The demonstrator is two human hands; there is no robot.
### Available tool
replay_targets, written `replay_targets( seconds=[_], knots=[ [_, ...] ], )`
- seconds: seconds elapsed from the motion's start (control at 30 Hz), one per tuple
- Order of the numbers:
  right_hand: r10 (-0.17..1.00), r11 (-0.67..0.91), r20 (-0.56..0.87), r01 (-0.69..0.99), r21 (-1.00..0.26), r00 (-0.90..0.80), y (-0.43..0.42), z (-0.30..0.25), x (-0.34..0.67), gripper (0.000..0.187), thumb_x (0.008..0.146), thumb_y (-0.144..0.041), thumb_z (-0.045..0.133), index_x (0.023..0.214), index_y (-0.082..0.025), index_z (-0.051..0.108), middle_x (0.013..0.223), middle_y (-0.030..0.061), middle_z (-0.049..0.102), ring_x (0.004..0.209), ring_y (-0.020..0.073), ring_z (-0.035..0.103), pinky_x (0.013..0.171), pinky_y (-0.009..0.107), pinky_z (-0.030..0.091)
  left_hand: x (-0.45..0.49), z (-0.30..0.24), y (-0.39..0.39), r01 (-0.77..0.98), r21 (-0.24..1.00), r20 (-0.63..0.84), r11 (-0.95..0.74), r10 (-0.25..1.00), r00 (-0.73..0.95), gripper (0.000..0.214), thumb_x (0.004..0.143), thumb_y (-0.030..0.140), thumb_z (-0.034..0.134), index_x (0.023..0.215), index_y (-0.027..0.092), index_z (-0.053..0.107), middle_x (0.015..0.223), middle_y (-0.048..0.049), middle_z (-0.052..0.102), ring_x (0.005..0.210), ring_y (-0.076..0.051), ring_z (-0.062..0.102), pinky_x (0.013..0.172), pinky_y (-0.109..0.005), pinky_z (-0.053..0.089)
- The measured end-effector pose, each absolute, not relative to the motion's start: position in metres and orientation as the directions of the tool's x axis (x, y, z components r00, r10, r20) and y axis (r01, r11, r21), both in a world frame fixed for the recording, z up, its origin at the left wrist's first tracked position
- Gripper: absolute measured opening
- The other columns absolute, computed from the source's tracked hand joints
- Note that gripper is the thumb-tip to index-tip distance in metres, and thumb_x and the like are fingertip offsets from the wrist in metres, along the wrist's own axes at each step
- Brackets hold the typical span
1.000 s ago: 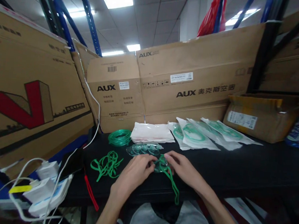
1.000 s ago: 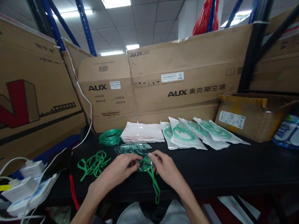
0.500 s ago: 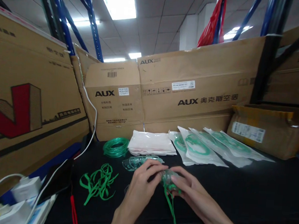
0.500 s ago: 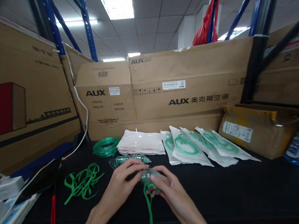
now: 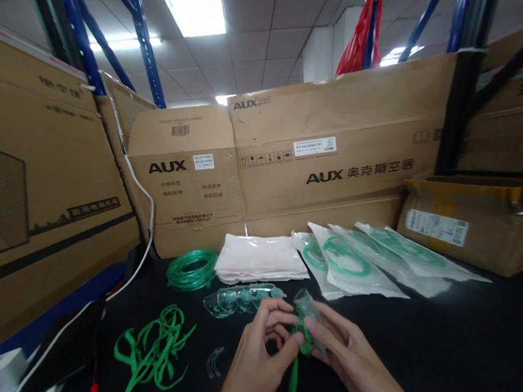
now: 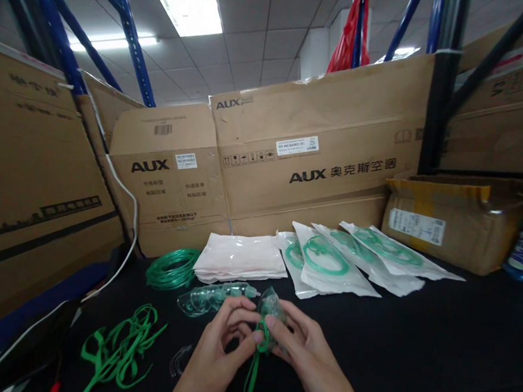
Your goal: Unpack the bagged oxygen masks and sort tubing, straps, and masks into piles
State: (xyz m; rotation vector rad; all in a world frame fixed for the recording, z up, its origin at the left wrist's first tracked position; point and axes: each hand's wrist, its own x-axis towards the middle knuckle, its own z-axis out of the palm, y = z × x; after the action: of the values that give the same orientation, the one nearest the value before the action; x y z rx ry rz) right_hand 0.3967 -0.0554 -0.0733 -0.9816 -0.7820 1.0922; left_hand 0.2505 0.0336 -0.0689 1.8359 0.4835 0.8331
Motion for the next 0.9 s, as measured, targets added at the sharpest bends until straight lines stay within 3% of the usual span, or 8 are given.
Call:
replay_targets(
  seconds=[0.17,0.27,0.43,0.57,0.7,0.8,0.9],
  knots=[
    [0.951,0.179,0.109,-0.229,-0.957,0.288,-0.058,-0.071,0.405,0.055,0.074,-0.053,0.084,0.121,-0.028,0.074,0.114,0.0074,0.076,0.102,0.0259,0.069,0.092,0.038,0.057,0.241,-0.054,0.036,0.179,0.901,0.135,-0.394,0.648,0.749,0.031,0.088,0.04,0.067,0.113,0.021,0.066,0.066,0.0011,0.068,0.058,-0.013,0.054,0.056,-0.022,0.037],
    [0.932,0.173,0.11,-0.156,-0.972,0.345,-0.064,-0.072,0.413,0.058,0.074,-0.056,0.082,0.122,-0.025,0.074,0.097,0.0076,0.077,0.086,0.0255,0.07,0.08,0.037,0.059,0.226,-0.036,0.036,0.339,0.852,0.002,-0.399,0.649,0.761,0.031,0.089,0.044,0.065,0.106,0.02,0.075,0.051,0.0053,0.057,0.048,-0.012,0.046,0.052,-0.021,0.032],
    [0.863,0.182,0.088,-0.143,-0.973,0.497,-0.074,-0.076,0.421,0.071,0.074,-0.06,0.081,0.132,-0.02,0.068,0.074,0.0044,0.072,0.068,0.0221,0.064,0.063,0.033,0.055,0.196,-0.011,0.044,0.35,0.869,-0.033,-0.349,0.665,0.746,0.045,0.09,0.056,0.062,0.108,0.017,0.076,0.042,0.0079,0.049,0.043,-0.011,0.039,0.052,-0.022,0.031],
    [0.804,0.251,0.063,-0.242,-0.937,0.591,-0.077,-0.074,0.418,0.073,0.076,-0.056,0.081,0.138,-0.022,0.061,0.083,0.0041,0.074,0.074,0.0214,0.065,0.067,0.03,0.053,0.187,-0.003,0.048,0.377,0.854,-0.037,-0.358,0.681,0.731,0.05,0.093,0.06,0.057,0.1,0.014,0.076,0.045,0.0039,0.057,0.047,-0.011,0.041,0.055,-0.022,0.03],
    [0.781,0.331,0.074,-0.311,-0.891,0.62,-0.079,-0.074,0.417,0.067,0.079,-0.049,0.082,0.137,-0.026,0.06,0.097,0.0041,0.076,0.084,0.0197,0.067,0.077,0.028,0.053,0.192,-0.008,0.045,0.397,0.867,-0.163,-0.302,0.581,0.797,0.053,0.095,0.062,0.05,0.102,0.014,0.072,0.055,0.0016,0.064,0.043,-0.01,0.034,0.046,-0.023,0.024],
    [0.811,0.326,0.088,-0.322,-0.889,0.578,-0.083,-0.078,0.42,0.066,0.081,-0.048,0.08,0.14,-0.028,0.058,0.105,0.0051,0.076,0.091,0.0212,0.068,0.075,0.028,0.054,0.197,-0.016,0.046,0.363,0.809,-0.036,-0.462,0.578,0.815,0.044,0.095,0.055,0.055,0.083,0.017,0.074,0.081,-0.0031,0.068,0.067,-0.013,0.053,0.061,-0.023,0.038],
    [0.844,0.282,0.112,-0.257,-0.924,0.524,-0.086,-0.08,0.422,0.062,0.086,-0.048,0.075,0.142,-0.028,0.057,0.1,0.0046,0.076,0.085,0.0201,0.067,0.071,0.026,0.054,0.2,-0.02,0.047,0.431,0.67,0.126,-0.605,0.664,0.737,0.03,0.094,0.042,0.062,0.079,0.02,0.075,0.094,-0.0025,0.063,0.078,-0.015,0.055,0.072,-0.025,0.04]
  ],
)
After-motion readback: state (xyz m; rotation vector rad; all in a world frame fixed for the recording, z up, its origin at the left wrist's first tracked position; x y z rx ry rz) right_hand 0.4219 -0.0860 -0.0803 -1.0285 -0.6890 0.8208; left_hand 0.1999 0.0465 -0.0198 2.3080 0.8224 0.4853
